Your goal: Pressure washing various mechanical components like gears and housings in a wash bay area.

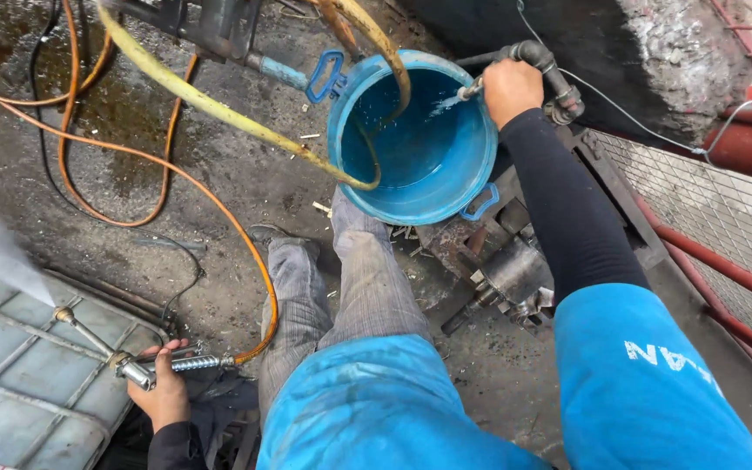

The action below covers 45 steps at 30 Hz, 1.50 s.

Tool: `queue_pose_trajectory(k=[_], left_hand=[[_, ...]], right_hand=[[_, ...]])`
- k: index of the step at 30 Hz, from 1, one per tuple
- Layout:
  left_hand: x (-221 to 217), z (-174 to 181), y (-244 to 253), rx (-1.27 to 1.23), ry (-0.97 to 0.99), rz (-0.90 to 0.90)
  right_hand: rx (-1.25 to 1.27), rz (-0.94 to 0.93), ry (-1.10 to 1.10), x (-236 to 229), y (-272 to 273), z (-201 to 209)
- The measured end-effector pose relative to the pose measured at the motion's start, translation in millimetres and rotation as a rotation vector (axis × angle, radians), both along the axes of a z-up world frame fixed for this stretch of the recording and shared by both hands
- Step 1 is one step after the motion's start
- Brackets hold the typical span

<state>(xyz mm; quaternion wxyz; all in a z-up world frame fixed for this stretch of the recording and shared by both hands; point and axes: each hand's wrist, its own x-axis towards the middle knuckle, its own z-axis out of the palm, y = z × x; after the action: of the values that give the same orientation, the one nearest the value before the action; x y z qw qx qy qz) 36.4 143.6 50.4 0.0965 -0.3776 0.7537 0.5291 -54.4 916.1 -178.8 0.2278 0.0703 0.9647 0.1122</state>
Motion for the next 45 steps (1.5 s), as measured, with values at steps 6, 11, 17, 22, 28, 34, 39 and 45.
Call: queue_pose_trajectory(k=[6, 11, 17, 22, 28, 34, 39, 45], left_hand=[[-2.8, -9.4, 16.4, 0.003, 0.014, 0.040], [5.1, -15.1, 20.4, -0.016, 0.030, 0.049], [13.0, -28.0, 15.4, -0.007, 0.030, 0.018], [21.0, -40.7, 8.0, 0.016, 0.062, -0.027], [27.7, -41.8, 9.5, -0.027, 0.102, -0.045], [37.4, -46.8, 3.2, -0.090, 0.094, 0.003], [45.9, -45.6, -1.1, -0.058, 0.083, 0.004], [42.5, -37.2, 9.7, 0.010, 0.026, 0.034]], right_hand=[[-0.443, -0.721, 0.217, -11.0, -30.9, 60.9], [-0.751, -1.473, 0.415, -35.7, -74.8, 117.5], [-0.665, -1.256, 0.381, -28.4, -56.4, 77.3], [-0.553, -1.032, 0.322, -24.0, -51.8, 54.3], [-0.464, -0.745, 0.210, -25.2, -62.8, 70.0], [-0.462, -0.697, 0.255, -18.1, -60.8, 65.5], [-0.596, -0.892, 0.324, -16.0, -64.6, 98.3], [-0.553, -1.105, 0.386, 2.4, -83.1, 120.8]])
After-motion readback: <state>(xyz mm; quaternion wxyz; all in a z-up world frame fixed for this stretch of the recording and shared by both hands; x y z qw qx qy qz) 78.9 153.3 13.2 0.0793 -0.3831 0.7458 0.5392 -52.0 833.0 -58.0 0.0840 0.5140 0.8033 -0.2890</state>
